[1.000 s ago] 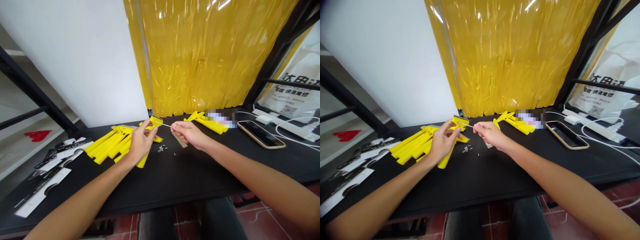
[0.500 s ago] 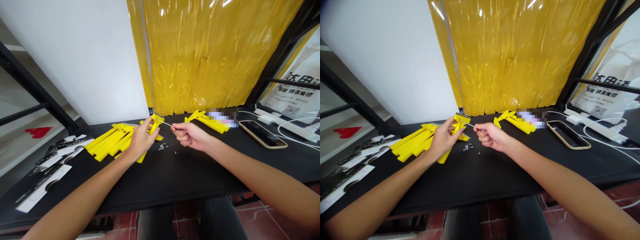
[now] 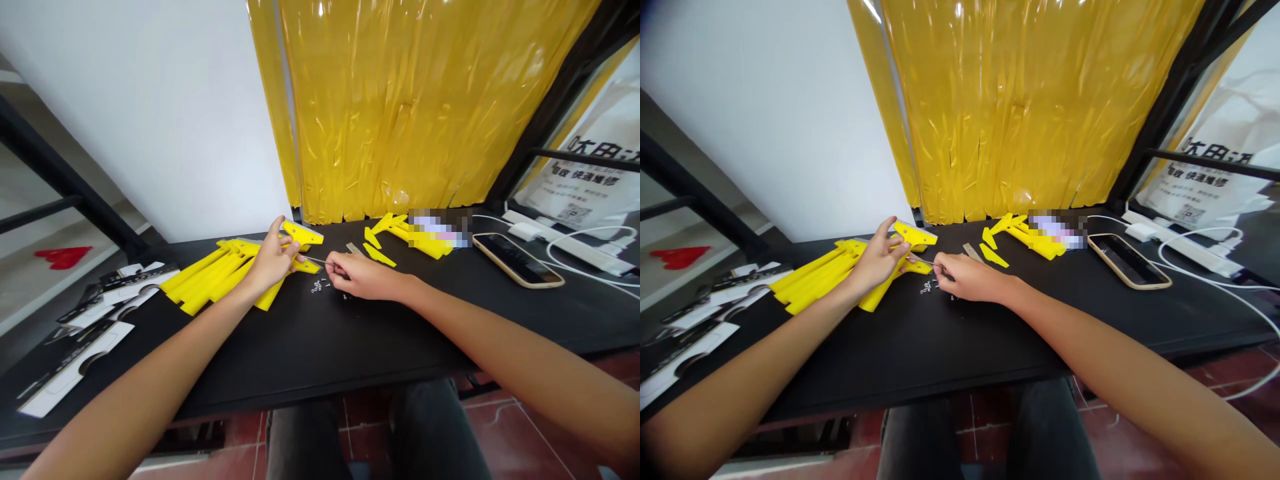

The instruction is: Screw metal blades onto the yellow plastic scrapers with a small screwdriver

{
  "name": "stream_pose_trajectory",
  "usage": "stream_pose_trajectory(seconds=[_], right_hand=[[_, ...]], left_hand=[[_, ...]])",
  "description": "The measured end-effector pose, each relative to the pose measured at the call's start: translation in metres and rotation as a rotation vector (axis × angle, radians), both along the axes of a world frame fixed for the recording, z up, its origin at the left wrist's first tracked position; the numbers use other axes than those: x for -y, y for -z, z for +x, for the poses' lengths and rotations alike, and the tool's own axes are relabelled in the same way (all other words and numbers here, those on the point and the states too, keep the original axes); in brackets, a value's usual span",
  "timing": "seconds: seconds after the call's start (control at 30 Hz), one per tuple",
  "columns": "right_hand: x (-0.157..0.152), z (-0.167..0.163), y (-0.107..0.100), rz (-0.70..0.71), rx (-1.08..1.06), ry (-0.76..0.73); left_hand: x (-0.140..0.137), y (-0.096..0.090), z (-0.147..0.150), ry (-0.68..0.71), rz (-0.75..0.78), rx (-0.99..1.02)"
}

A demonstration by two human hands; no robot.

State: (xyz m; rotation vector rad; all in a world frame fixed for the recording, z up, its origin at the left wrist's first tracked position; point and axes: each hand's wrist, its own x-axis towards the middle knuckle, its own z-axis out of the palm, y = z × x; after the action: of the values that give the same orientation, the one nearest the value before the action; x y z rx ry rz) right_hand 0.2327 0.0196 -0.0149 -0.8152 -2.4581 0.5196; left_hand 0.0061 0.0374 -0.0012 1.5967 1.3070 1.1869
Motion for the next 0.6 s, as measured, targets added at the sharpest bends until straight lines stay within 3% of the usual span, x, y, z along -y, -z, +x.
stream_pose_trajectory(seconds=[0.27,0.4,0.6], right_hand=[[-0.005,-0.014,0.019,0.111,-0.014,-0.103],[-0.002,-0.016,0.016,0.118,0.032,-0.045],[-0.009,-0.002,0.011,0.093,0.032,-0.020]], left_hand=[[-0.002,0.003,-0.005,-0.078,0.044,-0.192],[-0.004,0.004,-0.009,-0.133,0.130,-0.367],[-0.004,0.006,-0.011,-0.069,0.167,-0.471]])
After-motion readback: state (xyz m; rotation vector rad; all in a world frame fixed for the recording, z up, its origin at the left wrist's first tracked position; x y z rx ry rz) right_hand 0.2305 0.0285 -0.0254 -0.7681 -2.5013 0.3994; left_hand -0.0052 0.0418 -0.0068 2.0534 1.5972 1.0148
